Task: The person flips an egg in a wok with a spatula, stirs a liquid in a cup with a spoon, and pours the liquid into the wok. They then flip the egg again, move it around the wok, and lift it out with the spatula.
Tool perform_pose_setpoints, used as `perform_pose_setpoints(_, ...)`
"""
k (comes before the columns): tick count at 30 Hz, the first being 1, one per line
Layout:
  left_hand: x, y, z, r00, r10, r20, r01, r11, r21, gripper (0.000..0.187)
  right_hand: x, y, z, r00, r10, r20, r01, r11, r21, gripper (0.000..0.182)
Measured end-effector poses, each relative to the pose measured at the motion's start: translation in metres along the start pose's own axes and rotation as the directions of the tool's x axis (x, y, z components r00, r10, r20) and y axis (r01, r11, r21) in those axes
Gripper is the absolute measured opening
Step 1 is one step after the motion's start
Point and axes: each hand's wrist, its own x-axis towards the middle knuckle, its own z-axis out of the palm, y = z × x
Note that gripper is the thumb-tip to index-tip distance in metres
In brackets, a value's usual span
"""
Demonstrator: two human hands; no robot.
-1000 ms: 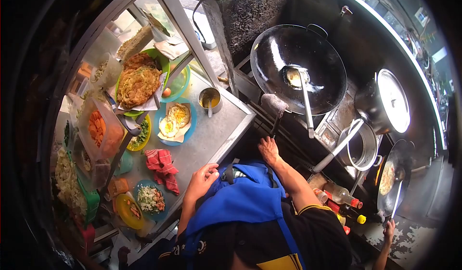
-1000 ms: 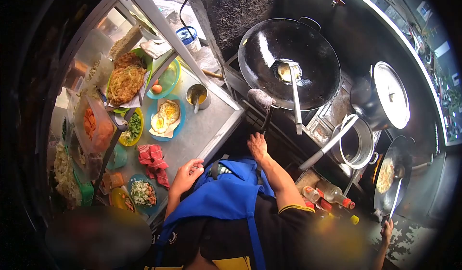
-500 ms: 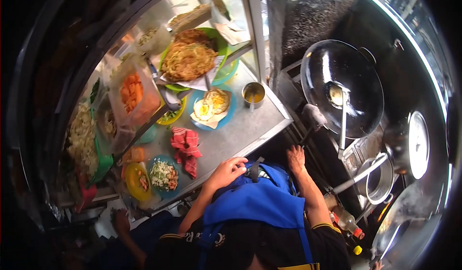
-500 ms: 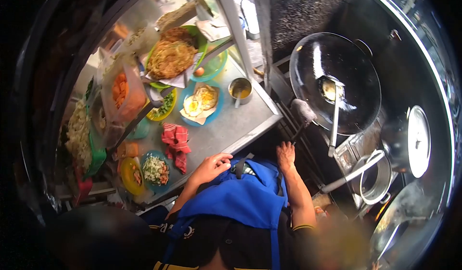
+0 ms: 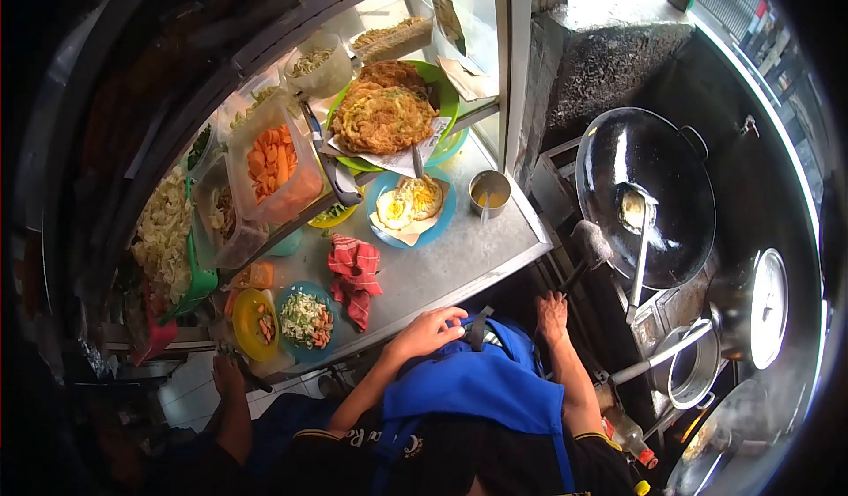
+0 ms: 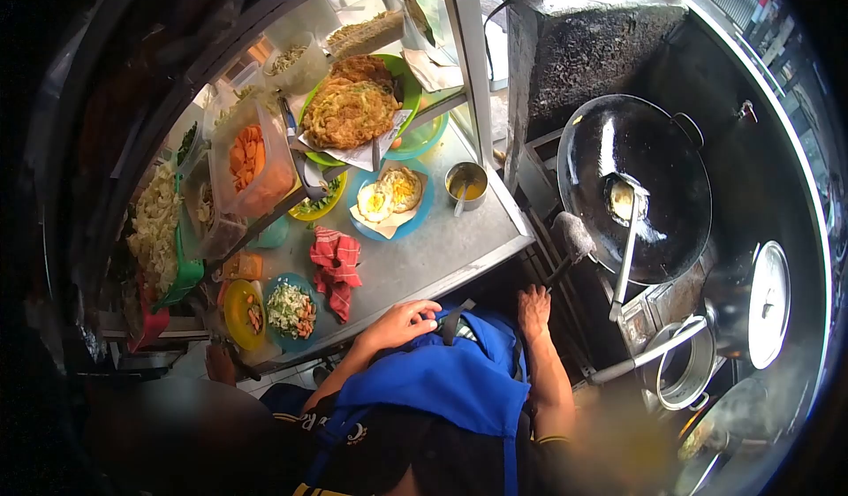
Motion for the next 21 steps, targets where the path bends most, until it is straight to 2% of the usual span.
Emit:
perform_pose_setpoints(15,-0.0008,-0.0092,0.0055,0.997,-0.01,0.082,0.006,0.999,0.052,0.045,0.0002,0.0025,-0.0009,0.999,0.013,-0.043,-0.01,0.998,0.059,0.015)
perform_pose_setpoints(18,-0.0012,-0.0084,0.0044,0.995,-0.027,0.096,0.023,0.999,0.04,0.045,0.0013,0.0032,0.0029,0.997,0.038,0.062,-0.043,0.996,0.076,0.016)
perform_pose_setpoints(20,-0.0015,-0.0093,0.0042,0.994,-0.039,0.105,0.036,0.999,0.033,0.044,0.0001,0.0018,0.0041,0.997,0.017,-0.076,-0.015,0.999,0.028,0.016)
perform_pose_setpoints(21,-0.0011,-0.0111,0.0039,0.995,-0.011,0.101,0.006,0.999,0.05,0.045,0.0004,0.0018,0.003,0.997,0.018,-0.074,-0.016,0.999,0.029,0.016)
